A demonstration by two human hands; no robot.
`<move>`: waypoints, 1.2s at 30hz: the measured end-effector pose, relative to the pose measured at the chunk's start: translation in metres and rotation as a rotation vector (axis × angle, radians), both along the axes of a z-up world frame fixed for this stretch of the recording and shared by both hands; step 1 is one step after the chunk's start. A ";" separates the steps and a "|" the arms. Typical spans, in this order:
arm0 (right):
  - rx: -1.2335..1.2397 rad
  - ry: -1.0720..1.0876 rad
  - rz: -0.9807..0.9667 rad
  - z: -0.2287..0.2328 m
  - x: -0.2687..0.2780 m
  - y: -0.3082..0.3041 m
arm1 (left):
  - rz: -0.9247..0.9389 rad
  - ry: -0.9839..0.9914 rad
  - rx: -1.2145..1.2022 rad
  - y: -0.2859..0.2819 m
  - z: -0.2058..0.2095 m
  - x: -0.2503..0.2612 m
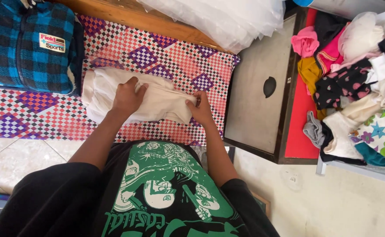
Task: Folding various items of clothing and attaching tags using a tagging gun.
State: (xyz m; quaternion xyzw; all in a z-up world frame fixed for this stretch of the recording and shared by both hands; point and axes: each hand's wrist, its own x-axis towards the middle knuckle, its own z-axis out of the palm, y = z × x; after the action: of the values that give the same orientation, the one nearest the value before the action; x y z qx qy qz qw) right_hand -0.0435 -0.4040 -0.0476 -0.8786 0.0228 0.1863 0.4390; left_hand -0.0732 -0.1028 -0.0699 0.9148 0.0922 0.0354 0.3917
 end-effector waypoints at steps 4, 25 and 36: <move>-0.029 0.258 -0.129 0.010 -0.004 -0.002 | -0.003 -0.095 0.161 0.006 0.023 -0.013; 0.123 -0.092 -0.075 0.132 -0.022 0.120 | -0.025 0.436 -1.024 -0.028 0.067 -0.007; 0.003 -0.278 0.407 0.081 -0.045 0.174 | 0.161 0.566 -0.621 0.049 0.125 -0.022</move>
State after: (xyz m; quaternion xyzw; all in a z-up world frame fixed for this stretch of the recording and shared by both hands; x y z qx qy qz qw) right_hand -0.0882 -0.2304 0.0339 -0.8816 -0.2155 0.1481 0.3928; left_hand -0.0955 -0.0537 0.0552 0.7168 0.2735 -0.2160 0.6040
